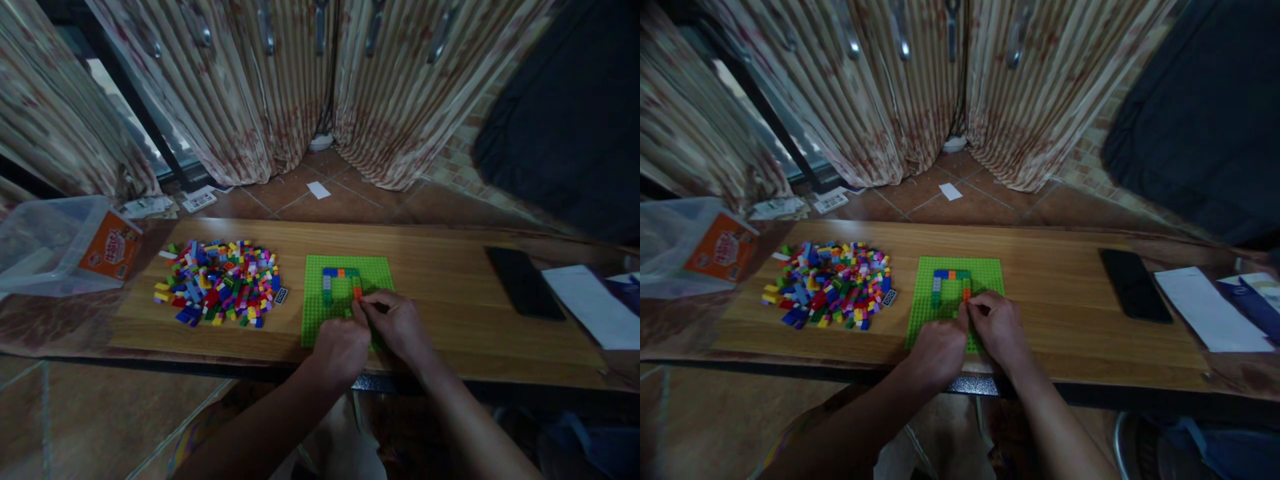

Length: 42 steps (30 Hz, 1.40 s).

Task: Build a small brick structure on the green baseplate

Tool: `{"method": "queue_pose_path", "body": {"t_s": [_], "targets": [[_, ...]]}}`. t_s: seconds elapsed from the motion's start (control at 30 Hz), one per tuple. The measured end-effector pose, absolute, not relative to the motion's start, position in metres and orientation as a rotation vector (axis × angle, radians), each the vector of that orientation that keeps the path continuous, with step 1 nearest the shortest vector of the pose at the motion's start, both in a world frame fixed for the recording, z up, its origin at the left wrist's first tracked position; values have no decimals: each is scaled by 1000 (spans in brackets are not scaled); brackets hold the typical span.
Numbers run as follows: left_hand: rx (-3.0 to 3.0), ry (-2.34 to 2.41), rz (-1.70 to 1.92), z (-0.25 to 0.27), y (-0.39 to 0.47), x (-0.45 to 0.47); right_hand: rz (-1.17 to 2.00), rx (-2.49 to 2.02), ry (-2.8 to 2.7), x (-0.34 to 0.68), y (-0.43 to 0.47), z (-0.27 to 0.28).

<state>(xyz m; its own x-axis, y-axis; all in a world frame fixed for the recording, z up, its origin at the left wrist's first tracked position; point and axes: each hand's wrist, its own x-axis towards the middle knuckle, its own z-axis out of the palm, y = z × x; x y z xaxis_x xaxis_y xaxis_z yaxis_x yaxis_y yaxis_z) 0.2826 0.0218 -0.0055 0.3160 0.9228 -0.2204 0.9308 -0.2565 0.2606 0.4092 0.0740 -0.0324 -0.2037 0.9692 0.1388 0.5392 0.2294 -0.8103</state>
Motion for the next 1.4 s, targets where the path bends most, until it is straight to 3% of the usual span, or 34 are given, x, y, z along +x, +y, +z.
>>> {"method": "queue_pose_path", "body": {"t_s": [0.33, 0.67, 0.93, 1.4], "targets": [[2235, 1640, 82, -7, 20, 273, 993, -1435, -1813, 419, 81, -31], [1837, 1740, 640, -6, 23, 237, 880, -1539, -1849, 420, 89, -29], [1425, 1695, 1381, 2, 41, 176, 866, -1567, -1861, 412, 86, -26], [1040, 1658, 1699, 13, 46, 142, 909, -1619, -1831, 414, 91, -34]]}}
